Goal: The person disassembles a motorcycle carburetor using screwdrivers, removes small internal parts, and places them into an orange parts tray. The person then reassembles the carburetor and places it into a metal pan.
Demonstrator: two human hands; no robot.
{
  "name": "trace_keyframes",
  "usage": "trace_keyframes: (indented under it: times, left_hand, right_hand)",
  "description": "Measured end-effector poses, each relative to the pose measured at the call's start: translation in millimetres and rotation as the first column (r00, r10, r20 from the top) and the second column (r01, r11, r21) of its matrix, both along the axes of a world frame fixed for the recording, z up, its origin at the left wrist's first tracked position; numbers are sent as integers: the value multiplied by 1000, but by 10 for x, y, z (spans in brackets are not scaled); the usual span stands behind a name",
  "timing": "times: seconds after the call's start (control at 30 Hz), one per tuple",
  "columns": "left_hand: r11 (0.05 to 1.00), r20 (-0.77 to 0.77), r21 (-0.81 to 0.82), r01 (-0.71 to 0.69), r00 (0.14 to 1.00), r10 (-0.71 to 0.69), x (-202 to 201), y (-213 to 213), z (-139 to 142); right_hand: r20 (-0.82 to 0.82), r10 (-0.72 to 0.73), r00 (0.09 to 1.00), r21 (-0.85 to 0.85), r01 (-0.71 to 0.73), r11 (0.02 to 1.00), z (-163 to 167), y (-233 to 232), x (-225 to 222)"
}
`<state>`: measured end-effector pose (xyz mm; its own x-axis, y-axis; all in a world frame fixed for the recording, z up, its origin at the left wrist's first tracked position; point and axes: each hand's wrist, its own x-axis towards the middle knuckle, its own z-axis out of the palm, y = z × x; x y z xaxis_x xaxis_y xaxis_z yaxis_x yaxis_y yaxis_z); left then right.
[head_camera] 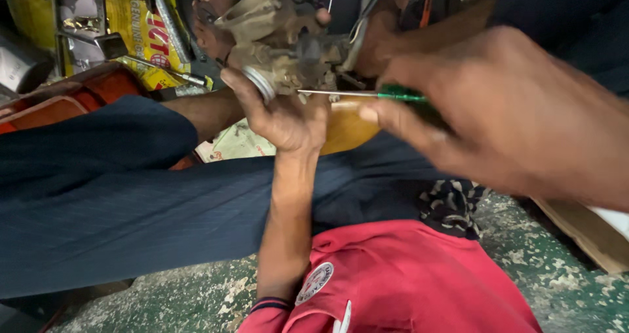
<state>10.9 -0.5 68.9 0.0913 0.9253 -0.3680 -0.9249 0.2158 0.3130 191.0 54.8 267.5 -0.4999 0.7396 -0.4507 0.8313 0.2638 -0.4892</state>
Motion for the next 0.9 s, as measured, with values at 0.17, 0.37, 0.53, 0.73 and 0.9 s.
trace_keyframes:
  times: [0.17, 0.37, 0.53, 0.73, 0.9]
  left_hand:
    - [996, 197, 87, -7, 980, -11, 36, 52, 26]
    - [997, 258, 81, -4, 966, -17, 56, 51, 45]
    - [997, 230, 71, 15, 973, -31, 59, 31, 56]
    - [985, 239, 172, 19, 969, -60, 70, 16, 22]
    - [997, 175, 78, 28, 984, -41, 57, -2, 23]
  right_hand:
    - [70, 30, 997, 354, -53, 934, 139, -272, 10]
    - [71, 74, 995, 406, -97, 909, 46, -453, 56]
    - [166, 185, 969, 472, -243, 848, 64, -416, 37]
    - [172, 139, 975, 376, -196, 906, 25, -356, -5]
    - [127, 83, 988, 332, -121, 935, 18, -341, -25]
